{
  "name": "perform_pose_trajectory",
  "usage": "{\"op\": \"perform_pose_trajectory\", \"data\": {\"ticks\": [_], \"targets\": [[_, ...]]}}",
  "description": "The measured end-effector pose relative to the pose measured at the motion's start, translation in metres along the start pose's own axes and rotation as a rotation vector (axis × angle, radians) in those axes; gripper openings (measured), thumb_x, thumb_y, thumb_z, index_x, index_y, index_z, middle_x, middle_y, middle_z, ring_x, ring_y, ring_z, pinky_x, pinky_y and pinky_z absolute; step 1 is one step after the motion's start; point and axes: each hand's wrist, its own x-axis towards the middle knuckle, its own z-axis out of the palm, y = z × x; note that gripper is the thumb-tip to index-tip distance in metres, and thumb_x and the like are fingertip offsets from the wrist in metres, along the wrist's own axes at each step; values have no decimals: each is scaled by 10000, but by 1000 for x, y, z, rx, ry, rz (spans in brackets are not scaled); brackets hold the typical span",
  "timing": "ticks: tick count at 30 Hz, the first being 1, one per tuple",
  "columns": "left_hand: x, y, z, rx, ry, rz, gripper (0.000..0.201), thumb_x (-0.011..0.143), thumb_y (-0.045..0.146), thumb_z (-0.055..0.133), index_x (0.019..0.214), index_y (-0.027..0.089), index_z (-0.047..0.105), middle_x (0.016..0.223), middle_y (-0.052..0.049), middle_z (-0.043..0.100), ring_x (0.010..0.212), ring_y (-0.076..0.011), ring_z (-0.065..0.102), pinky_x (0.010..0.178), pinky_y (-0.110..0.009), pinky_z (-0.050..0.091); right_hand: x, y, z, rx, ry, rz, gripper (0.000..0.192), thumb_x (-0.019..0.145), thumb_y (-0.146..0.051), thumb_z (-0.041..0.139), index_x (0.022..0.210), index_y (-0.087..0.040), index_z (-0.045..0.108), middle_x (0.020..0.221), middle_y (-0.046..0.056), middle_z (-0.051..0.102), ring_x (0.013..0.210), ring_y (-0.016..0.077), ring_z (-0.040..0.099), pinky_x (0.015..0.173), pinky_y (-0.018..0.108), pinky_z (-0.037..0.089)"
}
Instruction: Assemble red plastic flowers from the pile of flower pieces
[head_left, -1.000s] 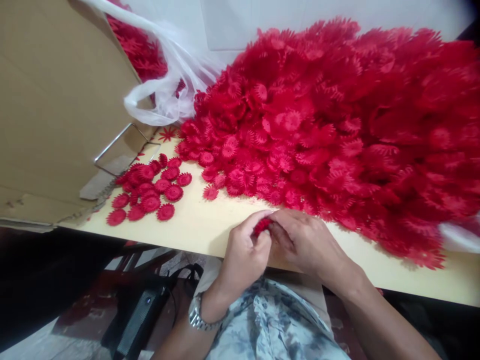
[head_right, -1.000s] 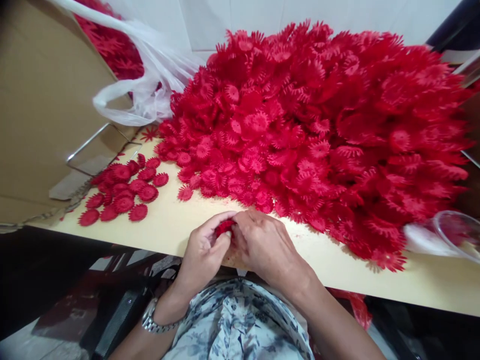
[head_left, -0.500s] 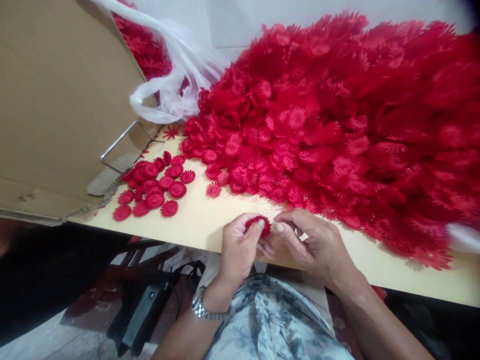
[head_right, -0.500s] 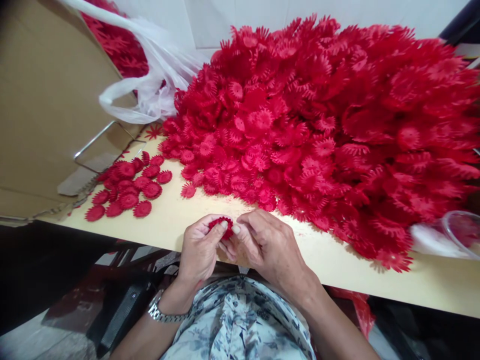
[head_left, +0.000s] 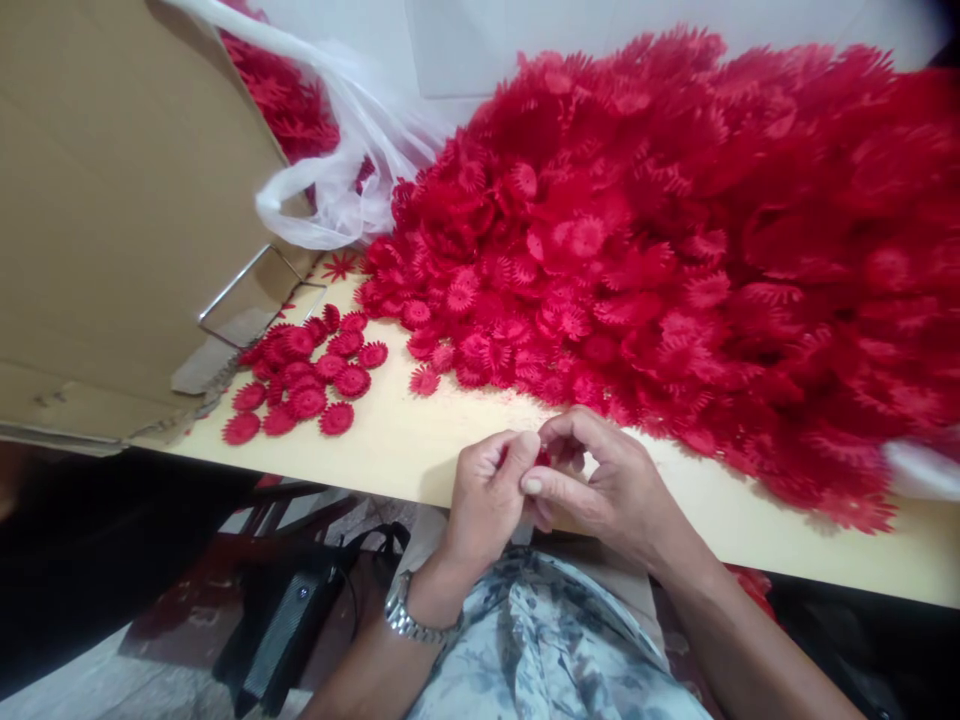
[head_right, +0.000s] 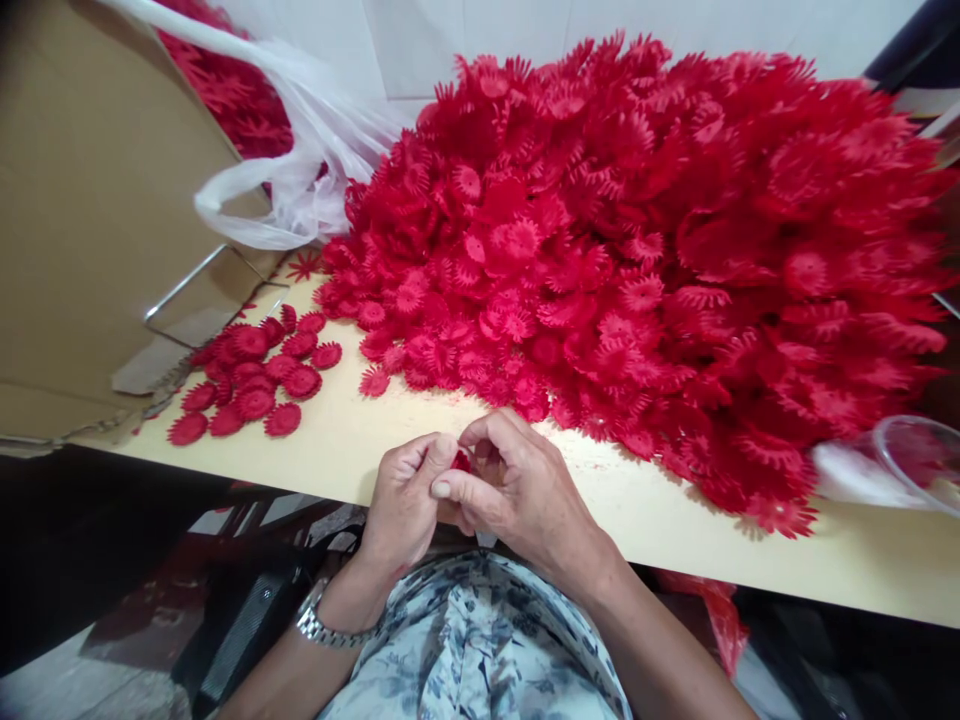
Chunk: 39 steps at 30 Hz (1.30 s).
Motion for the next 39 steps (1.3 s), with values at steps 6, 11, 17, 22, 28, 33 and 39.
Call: {"op": "perform_pose_trajectory", "data": {"ticks": [6, 11, 17, 22, 28, 33, 39], "targets": [[-1, 5, 5, -210, -52, -120, 380, 774, 484, 600, 796, 109, 654, 541, -23, 638, 446, -149, 615, 444, -266, 531, 3, 9, 0, 238, -88, 84, 129, 779, -260, 622, 829, -201, 519, 702, -20, 551, 624, 121, 523, 561, 239, 411], [-2, 8, 2, -208, -64, -78, 356, 780, 441, 614, 822, 94, 676, 566, -47, 659, 505, -175, 644, 462, -267, 533, 4, 5, -5, 584, -198, 146, 116, 860, -309, 513, 868, -199, 478, 597, -57, 500, 480, 104, 489, 504, 249, 431], [-1, 1, 4, -216, -47, -25, 269, 842, 355, 565, 781, 109, 656, 603, -30, 660, 606, -164, 657, 548, -248, 533, 4, 8, -6, -10, -91, -97, 93, 861, -275, 543, 890, -187, 546, 801, 26, 564, 697, 132, 536, 616, 249, 428], [-2, -3, 10, -200, -52, -60, 309, 878, 382, 500, 758, 120, 614, 503, -5, 606, 525, -144, 622, 525, -252, 521, 5, 11, -1, -235, -12, -229, 98, 812, -249, 613, 815, -180, 543, 751, 15, 532, 660, 125, 508, 568, 224, 395], [-1, 0, 15, -216, -29, -27, 315, 819, 417, 576, 655, 149, 553, 468, 43, 505, 473, -112, 564, 492, -216, 494, 7, 11, -2, -272, 95, -363, 118, 874, -193, 477, 801, -184, 570, 689, 18, 570, 616, 124, 526, 533, 218, 399], [-1, -7, 15, -138, -22, 32, 260, 849, 365, 547, 681, 166, 534, 589, 29, 567, 550, -107, 584, 535, -208, 500, 5, 14, 1, -366, 193, -360, 192, 870, -142, 408, 899, -155, 598, 707, 46, 636, 616, 138, 585, 525, 224, 439], [0, -3, 11, -66, 44, 13, 296, 830, 408, 557, 684, 151, 548, 599, -5, 609, 534, -131, 622, 531, -236, 525, 13, 26, -18, -505, 375, -203, 313, 805, -80, 411, 1043, -170, 593, 796, 64, 634, 727, 182, 617, 626, 282, 488]]}}
